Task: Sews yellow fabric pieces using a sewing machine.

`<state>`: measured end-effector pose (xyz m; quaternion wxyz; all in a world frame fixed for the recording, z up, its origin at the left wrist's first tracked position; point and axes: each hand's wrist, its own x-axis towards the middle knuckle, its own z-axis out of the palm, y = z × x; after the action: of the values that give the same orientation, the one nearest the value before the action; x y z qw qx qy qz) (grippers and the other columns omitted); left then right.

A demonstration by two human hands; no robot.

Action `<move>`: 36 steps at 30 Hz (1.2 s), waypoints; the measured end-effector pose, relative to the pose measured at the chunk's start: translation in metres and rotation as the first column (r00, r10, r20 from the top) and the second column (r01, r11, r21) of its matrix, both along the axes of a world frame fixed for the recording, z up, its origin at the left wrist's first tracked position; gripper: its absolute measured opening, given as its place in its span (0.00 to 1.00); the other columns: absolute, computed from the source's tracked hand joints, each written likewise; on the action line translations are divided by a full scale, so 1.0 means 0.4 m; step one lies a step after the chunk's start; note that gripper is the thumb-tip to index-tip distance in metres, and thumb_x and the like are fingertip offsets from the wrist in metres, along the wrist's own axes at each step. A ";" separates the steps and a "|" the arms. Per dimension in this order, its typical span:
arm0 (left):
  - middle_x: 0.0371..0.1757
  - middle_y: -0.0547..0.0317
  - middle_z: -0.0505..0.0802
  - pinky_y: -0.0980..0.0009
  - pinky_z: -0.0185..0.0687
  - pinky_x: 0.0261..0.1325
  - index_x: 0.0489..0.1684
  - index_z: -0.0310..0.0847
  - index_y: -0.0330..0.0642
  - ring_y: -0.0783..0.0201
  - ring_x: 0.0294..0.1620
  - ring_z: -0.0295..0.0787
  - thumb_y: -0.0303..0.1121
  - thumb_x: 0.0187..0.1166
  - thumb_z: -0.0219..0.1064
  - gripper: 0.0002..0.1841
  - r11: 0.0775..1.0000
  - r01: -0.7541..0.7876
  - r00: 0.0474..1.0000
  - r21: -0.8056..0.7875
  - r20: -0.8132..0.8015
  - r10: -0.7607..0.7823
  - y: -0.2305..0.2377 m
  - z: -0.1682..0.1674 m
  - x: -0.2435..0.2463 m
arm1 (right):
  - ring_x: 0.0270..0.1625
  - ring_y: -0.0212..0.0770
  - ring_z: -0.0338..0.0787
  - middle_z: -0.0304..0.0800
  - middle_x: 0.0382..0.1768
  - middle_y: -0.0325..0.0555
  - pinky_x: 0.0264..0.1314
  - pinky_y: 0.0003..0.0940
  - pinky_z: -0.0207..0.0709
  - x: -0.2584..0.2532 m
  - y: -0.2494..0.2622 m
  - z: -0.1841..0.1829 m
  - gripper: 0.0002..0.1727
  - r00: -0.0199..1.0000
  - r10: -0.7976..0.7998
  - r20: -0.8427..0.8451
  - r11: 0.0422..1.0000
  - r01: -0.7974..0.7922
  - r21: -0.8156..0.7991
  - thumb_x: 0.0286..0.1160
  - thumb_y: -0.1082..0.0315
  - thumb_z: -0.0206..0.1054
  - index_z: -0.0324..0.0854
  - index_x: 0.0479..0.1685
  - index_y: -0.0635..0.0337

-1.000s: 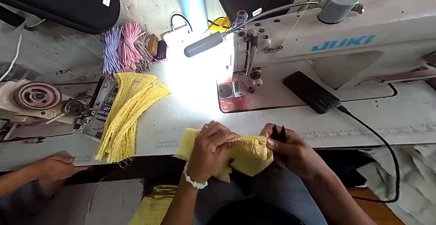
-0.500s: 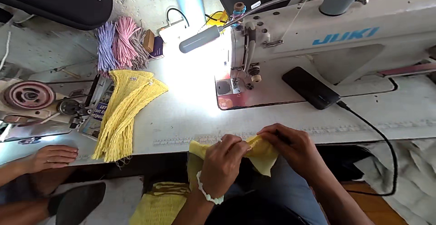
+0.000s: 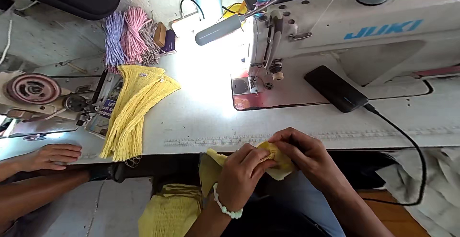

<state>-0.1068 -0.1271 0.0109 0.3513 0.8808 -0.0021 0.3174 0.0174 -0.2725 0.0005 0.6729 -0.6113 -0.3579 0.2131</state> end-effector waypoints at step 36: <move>0.28 0.57 0.84 0.86 0.74 0.36 0.38 0.92 0.35 0.75 0.30 0.79 0.34 0.81 0.69 0.11 0.993 -0.102 0.995 -0.051 -0.003 0.102 0.002 -0.026 -0.036 | 0.41 0.14 0.83 0.87 0.40 0.35 0.43 0.05 0.75 -0.004 0.003 -0.020 0.09 0.932 -0.067 0.356 0.996 0.082 -0.027 0.83 0.63 0.66 0.87 0.42 0.58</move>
<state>-0.1213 -0.1262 0.0004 0.3571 0.8705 0.0510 0.3348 0.0160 -0.2713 -0.0074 0.5921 -0.6667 -0.4455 0.0810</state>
